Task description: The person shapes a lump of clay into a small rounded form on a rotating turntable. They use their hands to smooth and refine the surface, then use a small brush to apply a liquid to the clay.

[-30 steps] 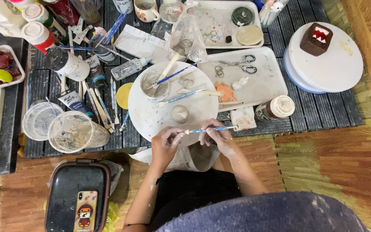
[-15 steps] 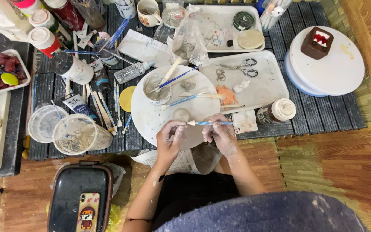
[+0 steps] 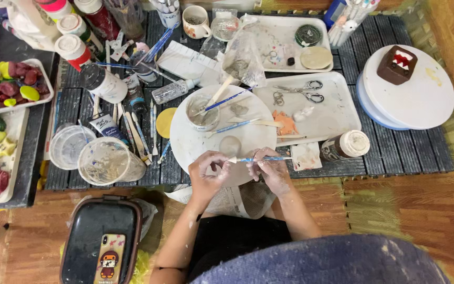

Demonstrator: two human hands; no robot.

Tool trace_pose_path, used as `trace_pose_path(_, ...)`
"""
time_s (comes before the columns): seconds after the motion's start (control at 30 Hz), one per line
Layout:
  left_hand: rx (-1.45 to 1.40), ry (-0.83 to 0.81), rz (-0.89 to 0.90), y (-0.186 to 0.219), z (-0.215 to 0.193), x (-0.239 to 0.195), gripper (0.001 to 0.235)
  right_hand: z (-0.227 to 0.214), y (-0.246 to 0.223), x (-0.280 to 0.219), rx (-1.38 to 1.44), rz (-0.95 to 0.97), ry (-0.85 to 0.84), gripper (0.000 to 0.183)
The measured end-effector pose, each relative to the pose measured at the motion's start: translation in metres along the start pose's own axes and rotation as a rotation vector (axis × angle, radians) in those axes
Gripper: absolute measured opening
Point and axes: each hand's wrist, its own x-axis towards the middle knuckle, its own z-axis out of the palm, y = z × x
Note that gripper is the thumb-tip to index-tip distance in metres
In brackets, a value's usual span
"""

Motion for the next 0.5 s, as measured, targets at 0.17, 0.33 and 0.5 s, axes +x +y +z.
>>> trace_pose_path(0.17, 0.224, -0.040, 0.343, 0.004, -0.020, 0.018, 0.018, 0.007, -0.002, 0.005, -0.146, -0.072, 0.002, 0.012)
trace_pose_path(0.33, 0.223, -0.010, 0.346, 0.000, -0.018, 0.013, 0.016, 0.012, -0.003, 0.010, -0.229, -0.110, -0.005, 0.013)
trace_pose_path(0.5, 0.187, 0.019, 0.254, -0.013, -0.017, 0.004, 0.012, 0.014, -0.001, 0.010, -0.243, -0.048, 0.023, 0.012)
